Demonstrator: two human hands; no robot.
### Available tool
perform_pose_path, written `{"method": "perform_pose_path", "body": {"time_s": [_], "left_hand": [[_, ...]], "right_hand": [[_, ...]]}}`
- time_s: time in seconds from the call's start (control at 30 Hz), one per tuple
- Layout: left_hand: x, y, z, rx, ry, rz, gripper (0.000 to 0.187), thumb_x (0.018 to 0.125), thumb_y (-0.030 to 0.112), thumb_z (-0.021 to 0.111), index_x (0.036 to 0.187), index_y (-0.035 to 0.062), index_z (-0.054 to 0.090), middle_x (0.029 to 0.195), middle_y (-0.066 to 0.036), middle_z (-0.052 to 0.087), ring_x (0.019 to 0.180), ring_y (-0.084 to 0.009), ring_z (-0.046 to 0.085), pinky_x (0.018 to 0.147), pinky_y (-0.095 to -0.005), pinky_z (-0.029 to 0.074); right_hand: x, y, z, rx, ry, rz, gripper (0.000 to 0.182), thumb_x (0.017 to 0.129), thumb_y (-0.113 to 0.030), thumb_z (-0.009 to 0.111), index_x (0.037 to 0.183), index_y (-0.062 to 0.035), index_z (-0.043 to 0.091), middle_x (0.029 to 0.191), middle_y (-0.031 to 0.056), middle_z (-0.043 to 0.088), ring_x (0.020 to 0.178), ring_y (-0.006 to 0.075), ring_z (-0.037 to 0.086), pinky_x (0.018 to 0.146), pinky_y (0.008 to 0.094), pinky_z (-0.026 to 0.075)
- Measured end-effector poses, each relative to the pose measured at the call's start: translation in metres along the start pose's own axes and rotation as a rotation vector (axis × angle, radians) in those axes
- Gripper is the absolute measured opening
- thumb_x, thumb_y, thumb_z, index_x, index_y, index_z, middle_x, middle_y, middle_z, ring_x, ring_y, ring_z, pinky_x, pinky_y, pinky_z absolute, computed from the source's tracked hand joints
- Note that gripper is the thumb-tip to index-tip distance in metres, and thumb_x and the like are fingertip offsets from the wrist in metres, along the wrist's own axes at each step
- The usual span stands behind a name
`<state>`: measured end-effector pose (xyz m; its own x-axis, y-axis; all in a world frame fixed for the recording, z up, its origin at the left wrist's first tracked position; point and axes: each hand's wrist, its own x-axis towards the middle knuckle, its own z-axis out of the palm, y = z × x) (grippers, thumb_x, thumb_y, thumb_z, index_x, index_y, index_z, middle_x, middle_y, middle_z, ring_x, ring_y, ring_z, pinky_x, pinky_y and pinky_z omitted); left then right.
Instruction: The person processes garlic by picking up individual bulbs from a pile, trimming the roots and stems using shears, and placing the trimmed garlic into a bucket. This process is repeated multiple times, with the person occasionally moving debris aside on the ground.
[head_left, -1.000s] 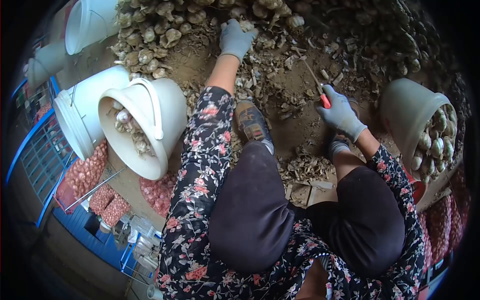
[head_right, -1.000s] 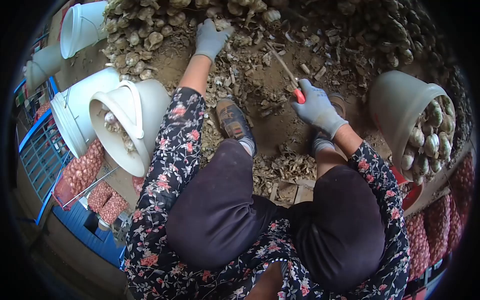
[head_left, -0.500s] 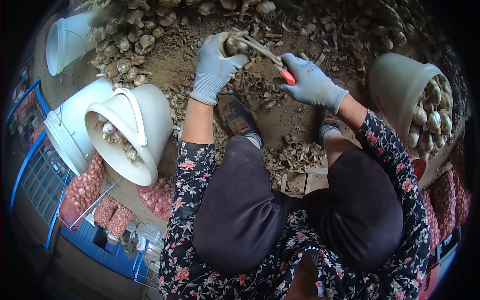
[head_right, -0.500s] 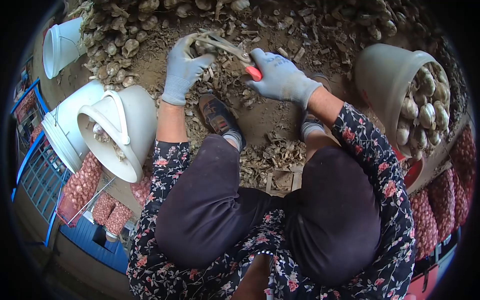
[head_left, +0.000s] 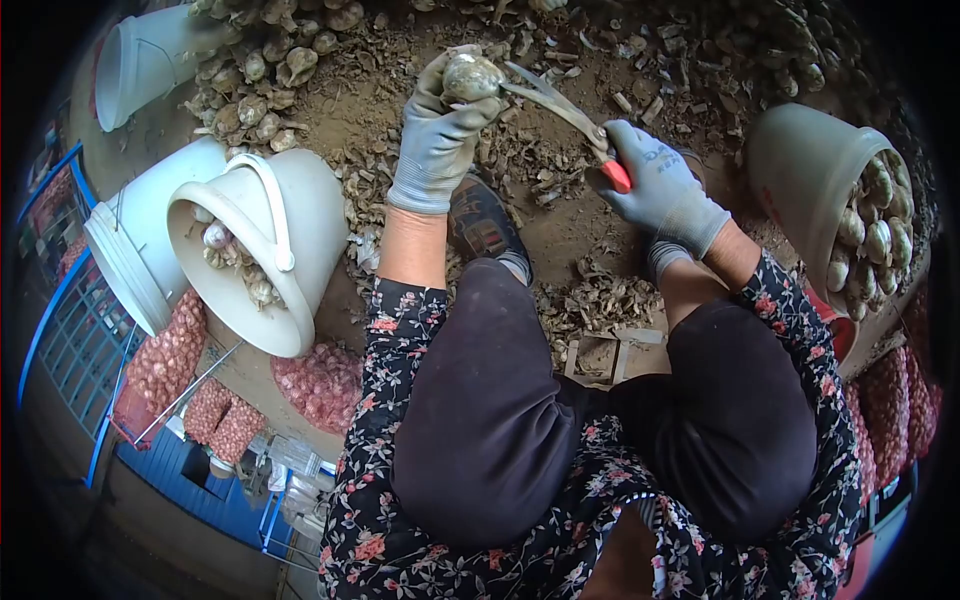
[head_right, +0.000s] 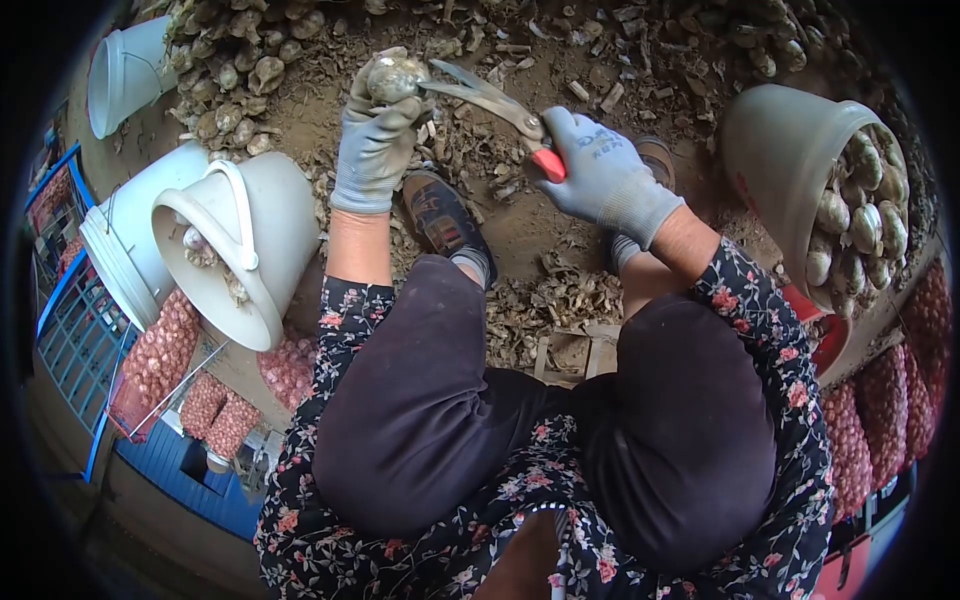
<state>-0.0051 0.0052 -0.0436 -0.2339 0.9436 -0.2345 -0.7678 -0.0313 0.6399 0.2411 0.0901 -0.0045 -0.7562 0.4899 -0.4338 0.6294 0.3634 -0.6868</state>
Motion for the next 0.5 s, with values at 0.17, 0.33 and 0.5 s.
{"method": "perform_pose_path", "body": {"time_s": [0.17,0.33,0.5], "left_hand": [[-0.002,0.025,0.048,0.583,0.104,-0.167,0.061,0.069,-0.014,0.057,0.128,-0.0026,0.047,0.097,-0.005,0.059,0.075,-0.0066,0.056,0.064,-0.019,0.047],[-0.002,0.018,0.043,0.985,0.084,-0.131,0.056,0.067,-0.001,0.066,0.121,-0.002,0.05,0.099,-0.006,0.06,0.08,-0.0097,0.06,0.067,-0.0221,0.051],[-0.008,0.02,0.053,0.834,0.094,-0.151,0.055,0.067,0.001,0.069,0.118,-0.0015,0.05,0.099,-0.006,0.06,0.084,-0.0109,0.06,0.071,-0.0241,0.052]], "right_hand": [[0.008,-0.013,-0.005,-0.262,0.109,-0.098,0.039,0.082,-0.03,0.062,0.105,-0.005,0.043,0.091,0.0185,0.057,0.087,0.0361,0.06,0.076,0.0442,0.048],[0.009,-0.02,-0.009,-0.38,0.087,-0.079,0.039,0.082,-0.03,0.061,0.105,-0.0056,0.043,0.09,0.0164,0.058,0.085,0.034,0.061,0.076,0.0438,0.048],[0.006,-0.02,-0.009,-0.351,0.169,-0.122,0.041,0.082,-0.032,0.061,0.107,-0.0052,0.043,0.092,0.0158,0.058,0.088,0.0346,0.061,0.082,0.0451,0.046]]}}
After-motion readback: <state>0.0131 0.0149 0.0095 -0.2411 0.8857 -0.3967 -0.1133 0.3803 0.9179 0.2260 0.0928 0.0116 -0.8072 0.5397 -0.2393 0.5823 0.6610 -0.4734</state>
